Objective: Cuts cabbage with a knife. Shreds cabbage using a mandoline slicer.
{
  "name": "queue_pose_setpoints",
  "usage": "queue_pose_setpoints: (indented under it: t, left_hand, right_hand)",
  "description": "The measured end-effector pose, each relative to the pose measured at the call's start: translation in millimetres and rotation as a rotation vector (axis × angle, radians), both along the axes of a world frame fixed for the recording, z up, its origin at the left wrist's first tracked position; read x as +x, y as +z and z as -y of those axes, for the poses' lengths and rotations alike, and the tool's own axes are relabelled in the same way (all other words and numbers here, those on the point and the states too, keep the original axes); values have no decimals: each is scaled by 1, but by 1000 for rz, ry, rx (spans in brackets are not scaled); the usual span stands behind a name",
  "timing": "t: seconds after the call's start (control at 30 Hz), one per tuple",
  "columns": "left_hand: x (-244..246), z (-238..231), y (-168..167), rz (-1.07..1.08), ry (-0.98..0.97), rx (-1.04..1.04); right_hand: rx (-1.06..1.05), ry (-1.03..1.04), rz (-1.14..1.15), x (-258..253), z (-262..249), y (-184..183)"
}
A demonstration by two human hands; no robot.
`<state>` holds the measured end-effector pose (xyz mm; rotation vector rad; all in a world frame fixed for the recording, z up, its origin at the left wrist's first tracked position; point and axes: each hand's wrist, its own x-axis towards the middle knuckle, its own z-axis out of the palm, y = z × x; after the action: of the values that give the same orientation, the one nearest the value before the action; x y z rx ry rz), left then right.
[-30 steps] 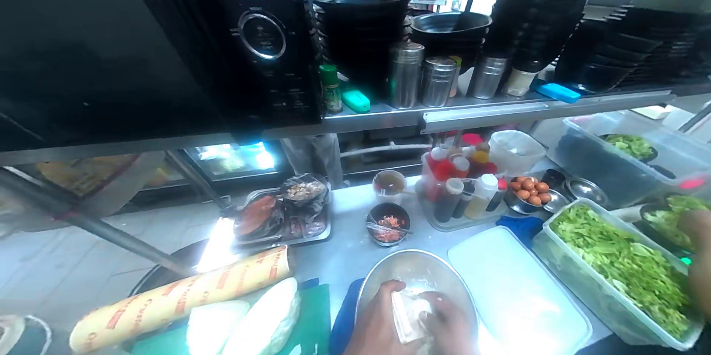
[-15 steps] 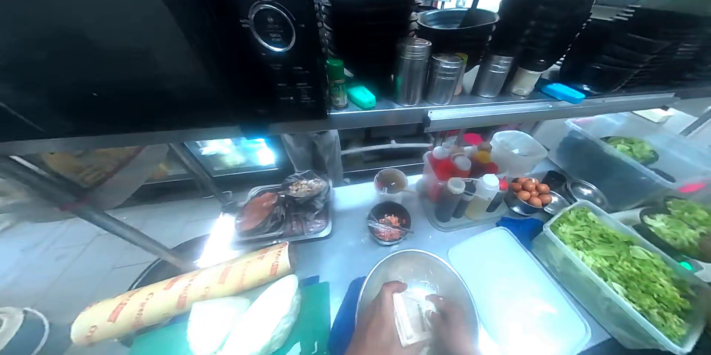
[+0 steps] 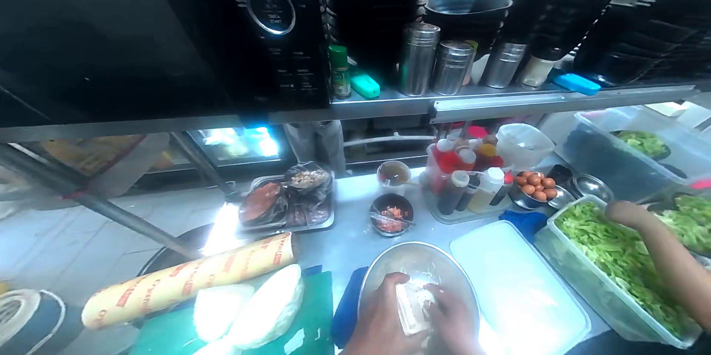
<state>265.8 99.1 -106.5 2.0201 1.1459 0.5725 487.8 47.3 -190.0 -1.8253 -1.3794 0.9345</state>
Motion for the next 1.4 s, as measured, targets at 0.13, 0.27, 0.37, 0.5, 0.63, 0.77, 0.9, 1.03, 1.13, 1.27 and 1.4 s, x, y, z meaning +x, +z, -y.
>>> queue_pose_setpoints:
  t: [0.13,0.27,0.37,0.5,0.63,0.77,0.9,1.03,1.13,1.27,1.4]
  left_hand:
    - [3,2,6,-5,9,12]
    - [3,3,0,26,5,23]
    - [3,6,2,22,-6,24]
    - [4,7,0,19,15,25]
    - [2,8,1,0,9,20]
    - [5,8,4,-10,25,25]
    - [5,6,3,1,12,14]
    - [5,8,8,-12,13,5]
    - [5,7,4,-2,24,11]
    - [1,7,-1,-1,13,18]
    - [1,11,2,1,38,25]
  right_hand:
    - [-40,17,51,8,-3,1]
    - [65,17,-34,-6,4,25]
    - [-93,-10,92,15,2,-19]
    - [40,37,-44,-7,9,40]
    - [-91,7,102,12,5,-13]
    - [-13,32,22,2,8,22]
    - [-8,0,17,0,7,9]
    - [-76,-4,68,6,2,4]
    - [113,30,-65,-14,10,40]
    - [-69,-5,86,6,4,-13]
    - [18,20,10,-9,6,26]
